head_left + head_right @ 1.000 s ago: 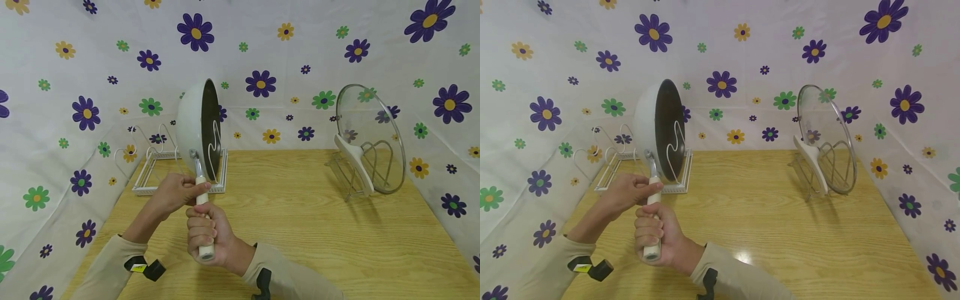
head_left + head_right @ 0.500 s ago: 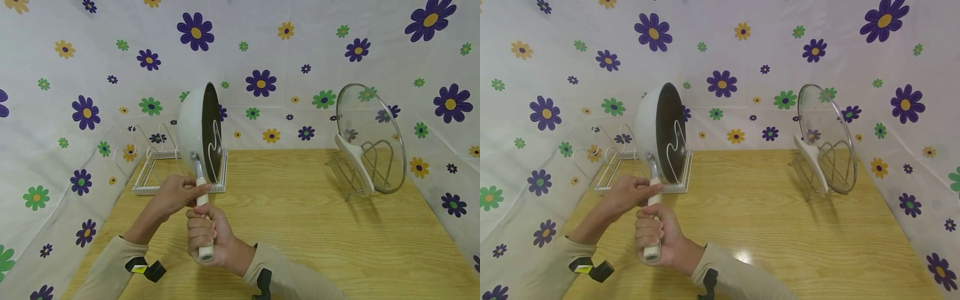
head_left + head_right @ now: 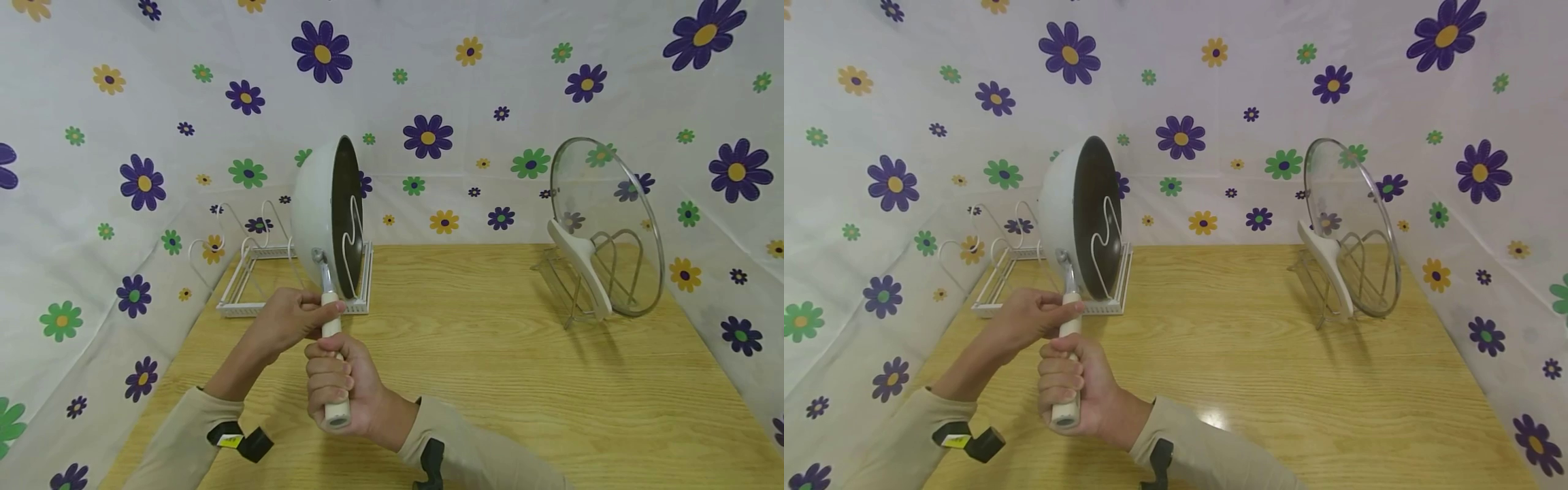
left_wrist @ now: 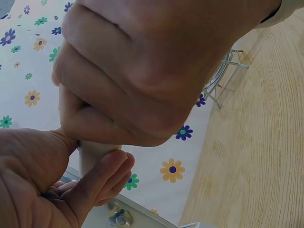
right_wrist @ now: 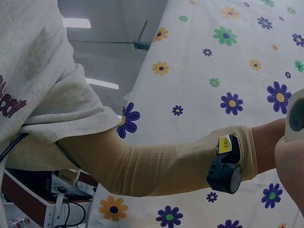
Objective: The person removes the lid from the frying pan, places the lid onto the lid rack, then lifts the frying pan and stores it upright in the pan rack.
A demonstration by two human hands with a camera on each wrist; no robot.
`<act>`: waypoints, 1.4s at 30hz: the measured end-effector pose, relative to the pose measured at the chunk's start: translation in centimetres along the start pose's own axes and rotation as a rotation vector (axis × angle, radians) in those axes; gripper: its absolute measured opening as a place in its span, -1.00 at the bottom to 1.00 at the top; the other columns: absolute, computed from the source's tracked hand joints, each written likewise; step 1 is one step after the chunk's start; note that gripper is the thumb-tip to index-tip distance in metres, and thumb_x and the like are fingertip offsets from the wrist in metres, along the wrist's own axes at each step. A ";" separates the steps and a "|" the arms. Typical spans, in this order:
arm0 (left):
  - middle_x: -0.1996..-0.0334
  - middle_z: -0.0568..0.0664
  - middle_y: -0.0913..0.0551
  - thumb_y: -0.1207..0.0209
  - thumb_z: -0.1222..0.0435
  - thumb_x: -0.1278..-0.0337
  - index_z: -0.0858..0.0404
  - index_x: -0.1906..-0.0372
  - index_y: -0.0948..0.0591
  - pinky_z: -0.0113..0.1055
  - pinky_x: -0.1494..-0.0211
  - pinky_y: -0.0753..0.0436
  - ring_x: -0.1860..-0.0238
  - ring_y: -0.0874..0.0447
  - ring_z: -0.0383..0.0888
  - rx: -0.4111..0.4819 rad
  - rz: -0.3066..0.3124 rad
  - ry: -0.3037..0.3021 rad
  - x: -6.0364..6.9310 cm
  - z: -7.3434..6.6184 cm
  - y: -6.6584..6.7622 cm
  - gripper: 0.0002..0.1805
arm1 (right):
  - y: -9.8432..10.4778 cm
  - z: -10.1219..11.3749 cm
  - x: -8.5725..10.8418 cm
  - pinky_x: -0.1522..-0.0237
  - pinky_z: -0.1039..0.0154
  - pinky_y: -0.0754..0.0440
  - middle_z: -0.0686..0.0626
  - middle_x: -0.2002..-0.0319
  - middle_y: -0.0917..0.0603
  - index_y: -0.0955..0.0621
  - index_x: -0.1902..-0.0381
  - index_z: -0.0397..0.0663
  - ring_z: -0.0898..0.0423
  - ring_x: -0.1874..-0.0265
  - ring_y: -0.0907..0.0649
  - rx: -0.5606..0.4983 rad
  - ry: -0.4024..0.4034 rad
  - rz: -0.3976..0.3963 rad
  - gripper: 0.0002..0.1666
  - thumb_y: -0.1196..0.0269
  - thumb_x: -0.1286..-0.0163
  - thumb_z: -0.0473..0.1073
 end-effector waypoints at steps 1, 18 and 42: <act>0.56 -0.03 -0.71 -0.32 0.10 -0.34 0.46 0.24 -0.70 -0.22 0.30 -0.71 0.43 -0.72 -0.14 0.002 -0.001 -0.001 0.0 0.0 0.0 -0.58 | 0.0 0.0 0.0 0.72 0.59 -0.15 0.20 0.81 -0.33 -0.32 0.62 0.06 0.36 0.84 -0.23 0.003 0.000 -0.001 -0.63 -0.12 -0.39 -0.16; 0.62 -0.07 -0.64 -0.33 0.08 -0.32 0.40 0.34 -0.68 -0.30 0.49 -0.52 0.51 -0.56 -0.17 -0.006 -0.003 0.025 0.4 0.4 -0.2 -0.59 | 0.8 -0.1 0.3 0.70 0.61 -0.10 0.23 0.82 -0.34 -0.32 0.63 0.10 0.39 0.85 -0.25 0.064 0.024 -0.104 -0.62 -0.01 -0.46 -0.11; 0.44 0.03 -0.78 -0.35 0.10 -0.30 0.47 0.11 -0.71 -0.30 0.42 -0.61 0.44 -0.71 -0.15 -0.008 0.023 0.036 0.6 1.4 -0.9 -0.56 | 2.4 -0.5 0.7 0.70 0.61 -0.08 0.25 0.83 -0.39 -0.36 0.64 0.13 0.40 0.86 -0.32 0.157 0.017 -0.139 -0.50 0.23 -0.56 -0.05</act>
Point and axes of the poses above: each hand's wrist, its own x-axis away from the middle knuckle, its own y-axis out of the back of the hand, z = x × y, the point moved 8 cm from there along -x, towards the middle knuckle
